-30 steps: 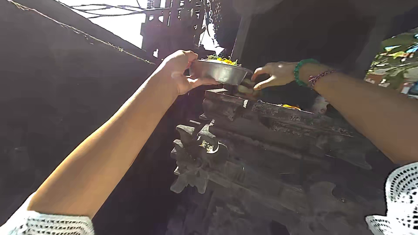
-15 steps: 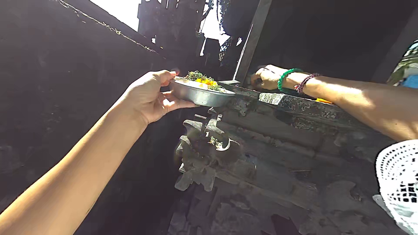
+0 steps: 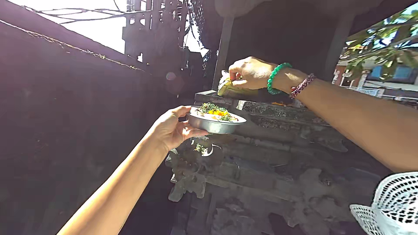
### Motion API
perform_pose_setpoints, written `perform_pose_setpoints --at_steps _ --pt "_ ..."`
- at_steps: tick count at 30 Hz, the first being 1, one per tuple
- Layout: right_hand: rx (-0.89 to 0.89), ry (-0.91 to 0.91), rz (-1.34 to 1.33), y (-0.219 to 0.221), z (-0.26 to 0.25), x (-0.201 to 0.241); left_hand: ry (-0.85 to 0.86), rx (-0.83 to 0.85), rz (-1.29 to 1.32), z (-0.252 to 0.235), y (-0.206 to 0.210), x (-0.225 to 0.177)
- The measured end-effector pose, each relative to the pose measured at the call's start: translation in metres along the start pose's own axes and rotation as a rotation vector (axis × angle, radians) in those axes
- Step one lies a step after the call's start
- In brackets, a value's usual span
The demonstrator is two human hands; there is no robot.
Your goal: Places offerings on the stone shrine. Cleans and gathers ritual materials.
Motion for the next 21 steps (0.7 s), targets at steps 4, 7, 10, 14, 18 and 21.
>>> perform_pose_setpoints --at_steps 4,7,10,14,18,21 --pt "-0.057 -0.057 0.000 -0.018 0.008 0.034 0.008 -0.030 0.011 -0.011 0.021 0.003" --pt "-0.022 -0.114 -0.006 -0.026 0.014 0.067 0.010 -0.069 0.002 -0.014 0.027 0.004" --pt "0.002 -0.168 -0.031 -0.032 0.020 0.091 0.000 -0.123 0.023 -0.015 0.024 0.004" --pt "0.017 -0.321 -0.148 -0.028 0.021 0.100 0.010 -0.193 0.017 -0.018 0.021 0.007" --pt "0.114 -0.329 -0.127 -0.026 0.020 0.103 0.055 -0.146 -0.077 -0.023 0.016 0.005" --pt "0.111 -0.297 -0.180 -0.028 0.018 0.096 0.063 -0.044 -0.195 -0.027 0.021 0.000"
Point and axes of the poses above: each hand's wrist, its own z-axis away from the middle knuckle, its own y-axis out of the palm, x = y × z, the point moved 7 cm from there along -z, towards the middle knuckle, and after that the axes turned 1 degree about -x, right-handed, at the moved point
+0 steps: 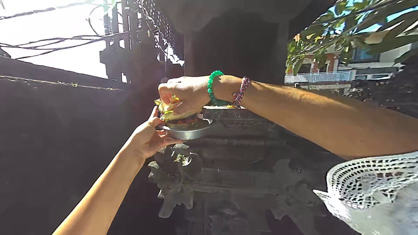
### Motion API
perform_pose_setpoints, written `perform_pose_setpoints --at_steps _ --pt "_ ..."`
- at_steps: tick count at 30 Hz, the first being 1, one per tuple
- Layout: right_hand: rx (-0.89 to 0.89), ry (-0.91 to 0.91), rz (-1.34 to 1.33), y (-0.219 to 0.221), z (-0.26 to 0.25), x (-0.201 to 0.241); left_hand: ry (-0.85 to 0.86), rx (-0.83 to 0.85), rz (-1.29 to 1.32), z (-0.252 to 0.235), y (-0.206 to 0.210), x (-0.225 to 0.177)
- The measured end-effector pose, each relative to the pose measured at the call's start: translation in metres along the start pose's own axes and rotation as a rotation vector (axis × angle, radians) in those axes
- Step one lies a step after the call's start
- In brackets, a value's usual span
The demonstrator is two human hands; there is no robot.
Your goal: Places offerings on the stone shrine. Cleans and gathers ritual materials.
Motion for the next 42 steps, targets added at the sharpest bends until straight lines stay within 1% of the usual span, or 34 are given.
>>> perform_pose_setpoints --at_steps 3,6,8,9,12,14,17,19,20,22,24,26,29,31,33,34,36,37,38,40,42 --pt "-0.027 -0.003 -0.103 -0.007 0.006 -0.010 -0.010 0.014 -0.056 -0.001 0.003 -0.003" --pt "-0.051 -0.009 -0.222 -0.018 0.022 -0.020 -0.020 0.014 -0.069 -0.002 0.004 -0.006" --pt "-0.093 0.020 -0.285 -0.030 0.038 -0.036 -0.017 0.035 -0.075 -0.004 0.003 -0.006" --pt "-0.114 0.065 -0.305 -0.035 0.048 -0.049 -0.016 0.045 -0.073 -0.005 0.002 -0.006" --pt "-0.139 0.330 -0.298 -0.047 0.087 -0.109 -0.018 0.034 -0.091 -0.006 0.002 -0.006" --pt "-0.156 0.524 -0.161 -0.043 0.119 -0.160 -0.020 0.027 -0.086 -0.008 -0.002 -0.004" --pt "-0.102 0.791 0.053 -0.009 0.165 -0.232 -0.021 0.026 -0.089 -0.012 -0.007 -0.002" --pt "-0.052 0.944 0.105 0.023 0.194 -0.258 -0.006 0.047 -0.115 -0.013 -0.007 -0.001" --pt "-0.020 0.991 0.112 0.038 0.204 -0.266 0.004 0.049 -0.124 -0.013 -0.006 -0.002" --pt "0.036 1.024 0.064 0.057 0.214 -0.265 0.010 0.034 -0.141 -0.013 -0.005 -0.002" --pt "0.004 0.989 0.024 0.062 0.216 -0.266 0.015 0.032 -0.143 -0.014 -0.007 -0.003" --pt "-0.053 0.934 -0.025 0.056 0.219 -0.269 0.020 0.018 -0.147 -0.014 -0.008 -0.003" --pt "-0.256 0.867 -0.204 0.037 0.234 -0.278 0.032 -0.027 -0.187 -0.009 -0.004 -0.004" --pt "-0.416 0.886 -0.358 0.022 0.253 -0.272 0.024 -0.035 -0.200 -0.005 -0.002 -0.002" --pt "-0.544 0.888 -0.532 0.011 0.271 -0.258 0.028 -0.030 -0.212 -0.006 -0.006 0.002" --pt "-0.601 0.859 -0.617 0.005 0.276 -0.245 0.036 -0.011 -0.203 -0.009 -0.009 0.004" --pt "-0.677 0.719 -0.742 -0.007 0.277 -0.215 0.043 0.045 -0.170 -0.013 -0.009 0.011" --pt "-0.673 0.634 -0.763 -0.013 0.270 -0.197 0.038 0.062 -0.160 -0.010 -0.007 0.014" --pt "-0.630 0.567 -0.742 -0.018 0.257 -0.175 0.032 0.066 -0.147 -0.006 -0.005 0.016" --pt "-0.507 0.496 -0.596 -0.027 0.219 -0.129 0.043 0.068 -0.129 0.001 -0.001 0.018" --pt "-0.368 0.440 -0.383 -0.030 0.171 -0.085 0.074 0.059 -0.125 0.006 0.000 0.020"
Point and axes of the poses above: each hand's wrist, its own z-axis away from the middle knuckle, its own y-axis out of the palm, x = y × z, the point moved 7 cm from there along -z, towards the middle knuckle, and after that the axes turned 1 degree about -x, right-handed, at the moved point
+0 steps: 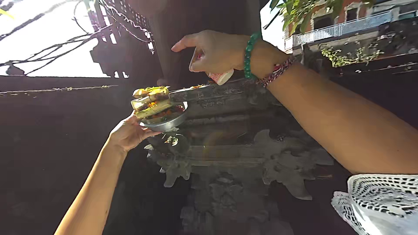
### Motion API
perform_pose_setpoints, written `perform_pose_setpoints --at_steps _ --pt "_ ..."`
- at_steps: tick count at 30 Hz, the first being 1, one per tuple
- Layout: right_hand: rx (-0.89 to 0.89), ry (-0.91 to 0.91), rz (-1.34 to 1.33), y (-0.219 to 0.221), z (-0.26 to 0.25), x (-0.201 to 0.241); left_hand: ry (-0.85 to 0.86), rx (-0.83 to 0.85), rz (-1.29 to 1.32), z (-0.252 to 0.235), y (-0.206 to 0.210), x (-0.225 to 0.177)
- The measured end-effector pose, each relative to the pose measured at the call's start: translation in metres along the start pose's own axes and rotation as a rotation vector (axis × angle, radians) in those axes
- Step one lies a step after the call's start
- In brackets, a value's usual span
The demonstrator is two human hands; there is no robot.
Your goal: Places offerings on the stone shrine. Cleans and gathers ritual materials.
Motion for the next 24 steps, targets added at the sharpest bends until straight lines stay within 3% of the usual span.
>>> perform_pose_setpoints --at_steps 2,5,10,14,20,24 --pt "0.092 -0.104 0.251 0.038 -0.025 0.038 0.005 -0.023 0.007 0.005 -0.002 0.003" --pt "0.159 -0.229 0.575 0.109 -0.076 0.044 -0.013 -0.005 0.065 0.016 -0.004 0.007" --pt "0.278 -0.307 0.572 0.167 -0.052 0.072 0.037 -0.039 0.075 0.058 -0.027 0.025" --pt "0.476 -0.407 0.486 0.196 0.022 0.111 0.146 -0.092 0.036 0.123 -0.050 0.066" --pt "0.270 -0.691 0.103 0.309 0.170 0.122 0.133 -0.327 0.190 0.257 -0.075 0.186" --pt "0.671 -0.820 -0.038 0.386 0.285 0.157 -0.004 -0.669 0.271 0.398 -0.074 0.300"
Point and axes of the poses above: each hand's wrist, its own z-axis away from the middle knuckle, its own y-axis out of the palm, x = y × z, the point moved 7 cm from there along -z, towards the middle knuckle, and after that the axes turned 1 degree about -x, right-handed, at the moved point
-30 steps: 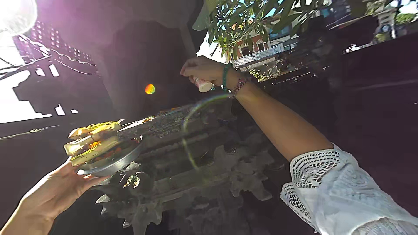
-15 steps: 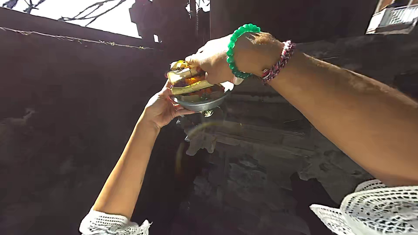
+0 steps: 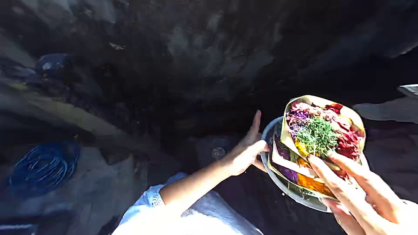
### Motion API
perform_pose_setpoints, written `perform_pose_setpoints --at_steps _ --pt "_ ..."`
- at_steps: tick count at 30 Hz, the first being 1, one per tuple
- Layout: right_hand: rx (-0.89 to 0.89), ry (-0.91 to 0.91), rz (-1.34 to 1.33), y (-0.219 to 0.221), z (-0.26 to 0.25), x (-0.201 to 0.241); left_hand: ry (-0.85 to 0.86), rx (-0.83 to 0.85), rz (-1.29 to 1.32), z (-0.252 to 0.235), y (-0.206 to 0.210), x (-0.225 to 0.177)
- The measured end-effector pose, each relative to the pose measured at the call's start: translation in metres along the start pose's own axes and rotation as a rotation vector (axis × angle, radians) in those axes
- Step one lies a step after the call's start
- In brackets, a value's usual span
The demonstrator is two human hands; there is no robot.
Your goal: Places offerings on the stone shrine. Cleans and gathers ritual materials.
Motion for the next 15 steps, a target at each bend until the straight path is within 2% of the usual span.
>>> perform_pose_setpoints --at_steps 3,6,9,12,15 --pt "0.152 -0.159 -0.094 0.074 -0.015 0.067 -0.072 -0.231 0.055 0.096 -0.073 0.050" --pt "0.198 -0.323 -0.197 0.134 -0.031 0.139 -0.062 -0.512 0.095 0.200 -0.129 0.078" --pt "0.111 -0.489 -0.220 0.172 -0.049 0.216 0.015 -0.747 0.133 0.291 -0.172 0.087" --pt "-0.082 -0.684 -0.217 0.206 -0.069 0.299 0.117 -0.983 0.181 0.375 -0.216 0.093" --pt "-0.133 -0.875 -0.239 0.244 -0.092 0.392 0.234 -1.200 0.206 0.457 -0.272 0.106"
Point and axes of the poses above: each hand's wrist, its own z-axis away from the middle knuckle, its own y-axis out of the palm, x = y × z, the point moved 7 cm from there along -z, towards the middle knuckle, and after that the axes turned 1 degree about -x, right-handed, at the moved point
